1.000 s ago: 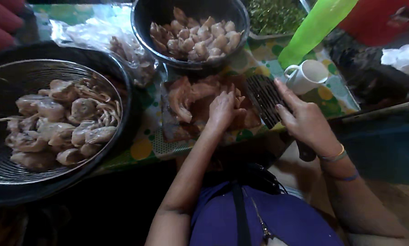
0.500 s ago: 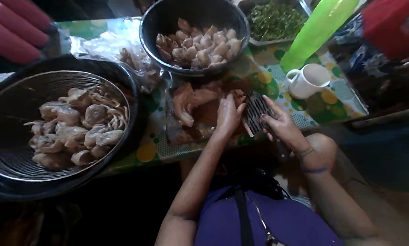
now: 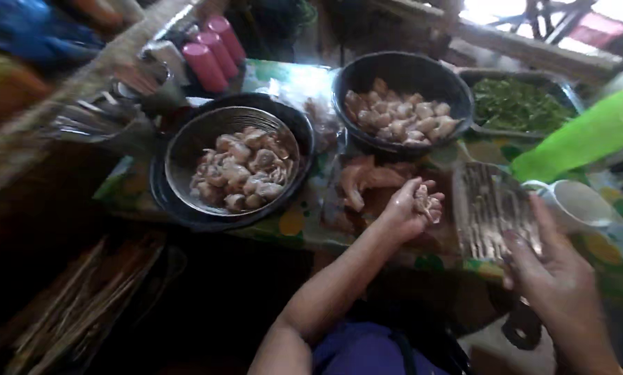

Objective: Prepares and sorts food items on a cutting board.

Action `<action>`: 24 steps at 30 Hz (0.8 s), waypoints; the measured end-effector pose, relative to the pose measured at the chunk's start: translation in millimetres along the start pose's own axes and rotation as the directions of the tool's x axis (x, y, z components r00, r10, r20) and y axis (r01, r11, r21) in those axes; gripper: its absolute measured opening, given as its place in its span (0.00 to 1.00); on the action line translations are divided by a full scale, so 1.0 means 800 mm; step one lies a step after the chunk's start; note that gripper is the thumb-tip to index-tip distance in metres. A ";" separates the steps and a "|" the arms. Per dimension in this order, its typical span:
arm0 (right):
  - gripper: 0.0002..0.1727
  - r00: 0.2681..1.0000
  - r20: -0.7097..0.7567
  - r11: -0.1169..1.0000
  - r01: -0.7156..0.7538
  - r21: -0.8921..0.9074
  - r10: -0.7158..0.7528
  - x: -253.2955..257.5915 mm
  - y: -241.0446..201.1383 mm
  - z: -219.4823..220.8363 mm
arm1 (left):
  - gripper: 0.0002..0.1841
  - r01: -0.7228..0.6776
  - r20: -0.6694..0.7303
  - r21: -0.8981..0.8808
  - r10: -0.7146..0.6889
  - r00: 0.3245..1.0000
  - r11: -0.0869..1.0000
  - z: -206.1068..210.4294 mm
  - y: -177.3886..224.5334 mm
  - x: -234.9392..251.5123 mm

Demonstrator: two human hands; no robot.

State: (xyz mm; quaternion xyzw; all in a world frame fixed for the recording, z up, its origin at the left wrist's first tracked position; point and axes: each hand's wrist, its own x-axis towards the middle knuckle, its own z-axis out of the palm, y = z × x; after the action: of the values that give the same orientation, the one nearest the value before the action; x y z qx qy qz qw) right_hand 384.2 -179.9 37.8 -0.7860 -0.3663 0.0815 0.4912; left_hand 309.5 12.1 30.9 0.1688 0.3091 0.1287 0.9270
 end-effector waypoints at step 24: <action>0.36 0.983 -0.141 0.992 -0.111 0.052 0.117 0.048 0.096 -0.020 | 0.11 0.373 0.193 0.534 0.539 0.820 -0.759 0.038 0.315 -0.008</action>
State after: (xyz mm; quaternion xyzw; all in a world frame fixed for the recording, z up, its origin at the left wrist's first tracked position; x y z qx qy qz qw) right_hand 457.4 -185.6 -8.8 -0.7986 -0.2825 0.0605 0.5280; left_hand 289.3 232.6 155.9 0.9169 0.3945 -0.0543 -0.0276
